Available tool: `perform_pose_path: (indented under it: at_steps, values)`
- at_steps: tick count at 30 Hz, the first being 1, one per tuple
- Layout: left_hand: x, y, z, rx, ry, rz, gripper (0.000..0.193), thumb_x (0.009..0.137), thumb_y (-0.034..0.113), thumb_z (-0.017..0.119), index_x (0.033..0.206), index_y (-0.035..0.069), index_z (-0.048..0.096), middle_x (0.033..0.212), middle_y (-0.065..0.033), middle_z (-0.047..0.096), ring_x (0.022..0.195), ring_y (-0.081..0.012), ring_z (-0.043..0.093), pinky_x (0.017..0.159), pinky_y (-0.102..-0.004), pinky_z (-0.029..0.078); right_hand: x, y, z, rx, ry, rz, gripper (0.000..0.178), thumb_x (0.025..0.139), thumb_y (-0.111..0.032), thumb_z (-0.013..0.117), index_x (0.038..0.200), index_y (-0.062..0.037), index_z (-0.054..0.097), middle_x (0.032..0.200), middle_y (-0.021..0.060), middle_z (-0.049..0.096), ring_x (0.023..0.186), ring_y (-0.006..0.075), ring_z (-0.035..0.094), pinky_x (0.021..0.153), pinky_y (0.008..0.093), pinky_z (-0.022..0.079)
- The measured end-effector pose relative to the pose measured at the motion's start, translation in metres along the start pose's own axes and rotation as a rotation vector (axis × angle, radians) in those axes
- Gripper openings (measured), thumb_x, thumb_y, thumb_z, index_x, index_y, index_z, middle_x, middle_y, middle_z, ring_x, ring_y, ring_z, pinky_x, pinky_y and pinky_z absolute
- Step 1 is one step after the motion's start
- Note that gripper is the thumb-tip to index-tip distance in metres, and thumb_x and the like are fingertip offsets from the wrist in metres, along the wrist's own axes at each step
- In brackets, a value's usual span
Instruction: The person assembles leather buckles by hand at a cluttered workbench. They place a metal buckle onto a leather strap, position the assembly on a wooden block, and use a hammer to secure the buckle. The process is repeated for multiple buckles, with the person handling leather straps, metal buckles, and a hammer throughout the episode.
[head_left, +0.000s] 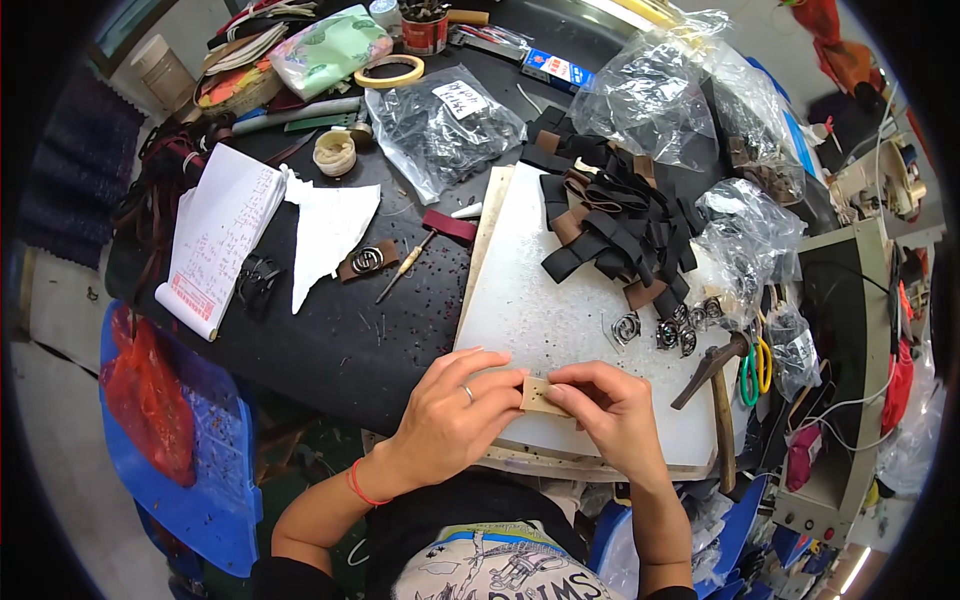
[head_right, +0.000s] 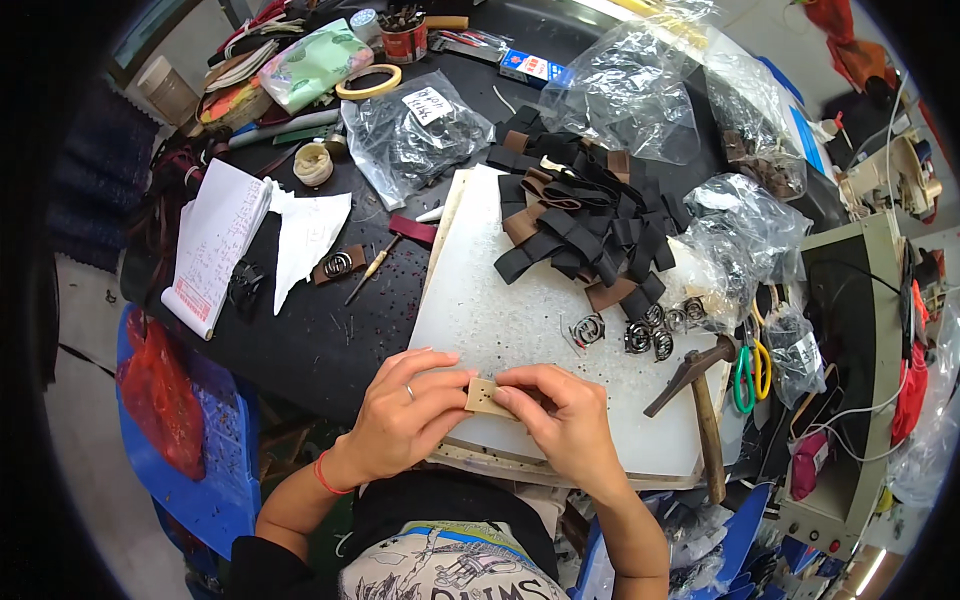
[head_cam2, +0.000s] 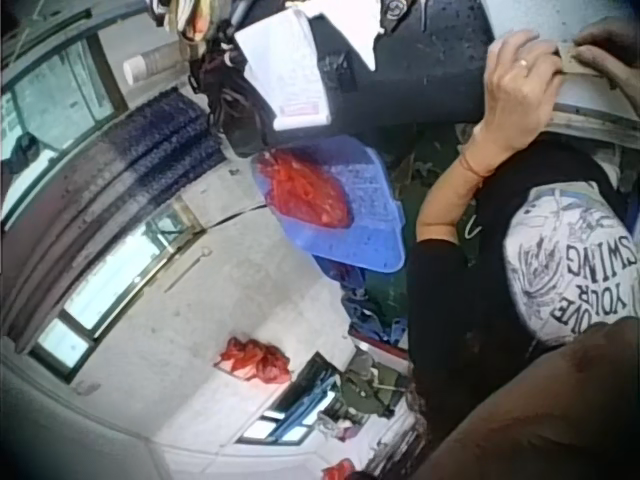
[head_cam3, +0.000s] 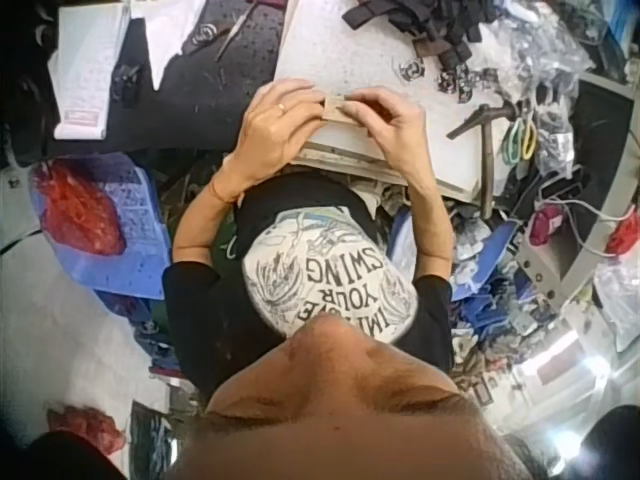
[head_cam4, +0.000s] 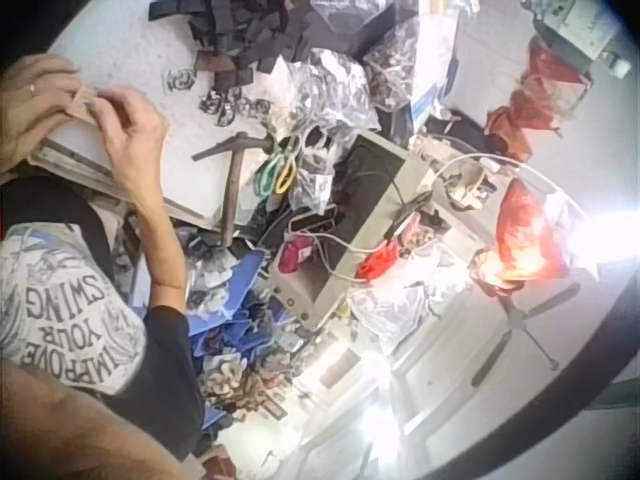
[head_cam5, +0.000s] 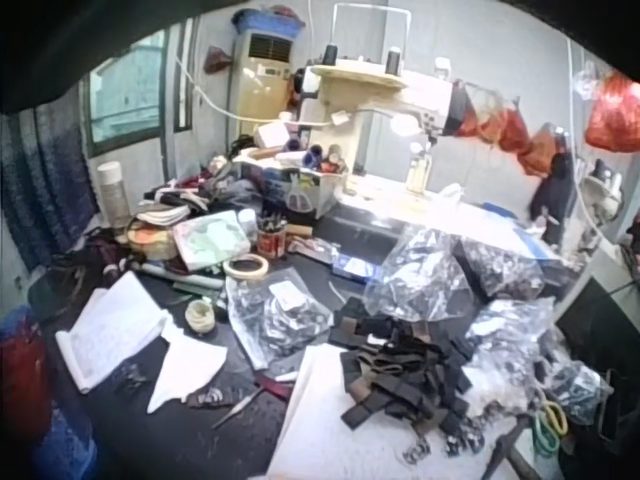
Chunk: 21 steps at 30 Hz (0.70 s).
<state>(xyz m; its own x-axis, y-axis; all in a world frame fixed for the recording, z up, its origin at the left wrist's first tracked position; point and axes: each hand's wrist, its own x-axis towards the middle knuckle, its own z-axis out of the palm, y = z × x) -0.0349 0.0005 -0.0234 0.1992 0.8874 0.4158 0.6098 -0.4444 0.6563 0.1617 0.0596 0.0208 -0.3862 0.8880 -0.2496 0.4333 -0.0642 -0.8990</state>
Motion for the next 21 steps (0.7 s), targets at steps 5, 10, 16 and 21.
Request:
perform_pose_path:
  at_steps: [5,10,16,21]
  values:
    - [-0.002,-0.003,-0.003,-0.089,0.019,-0.089,0.061,0.071,0.012,0.08,0.124,0.001,0.051,0.112,-0.0072,0.068,0.11,-0.0269,0.058,0.099,-0.0431,0.041,0.004,-0.001,0.007,-0.192,0.017,-0.171,0.012,0.081,-0.005,0.072,0.093,-0.0026,0.071,0.078,0.0095,0.067,0.063,0.0161,0.063,0.057,0.0263,0.049]
    - [-0.002,-0.002,-0.003,-0.126,0.023,-0.067,0.065,0.075,0.014,0.077,0.131,0.001,0.048,0.117,-0.0088,0.065,0.113,-0.0258,0.058,0.097,-0.0416,0.043,0.001,0.003,0.014,-0.222,0.082,-0.24,0.011,0.081,-0.004,0.071,0.092,-0.0024,0.07,0.077,0.0093,0.065,0.061,0.017,0.061,0.055,0.0267,0.048]
    - [-0.002,0.0,0.0,-0.075,0.036,-0.035,0.041,0.075,0.013,0.076,0.114,0.007,0.063,0.114,-0.0068,0.065,0.112,-0.0245,0.058,0.096,-0.0417,0.044,-0.002,0.005,0.019,-0.271,0.13,-0.268,0.009,0.081,-0.003,0.071,0.09,-0.002,0.069,0.075,0.0106,0.064,0.06,0.0204,0.061,0.054,0.0299,0.048]
    - [0.002,0.002,0.002,0.053,-0.011,0.014,0.015,0.077,0.01,0.073,0.092,0.008,0.07,0.11,-0.0064,0.066,0.11,-0.0257,0.059,0.095,-0.0427,0.045,-0.001,0.01,0.022,-0.353,0.164,-0.348,0.015,0.08,-0.005,0.072,0.094,-0.0032,0.067,0.08,0.0108,0.059,0.062,0.0228,0.06,0.054,0.0318,0.048]
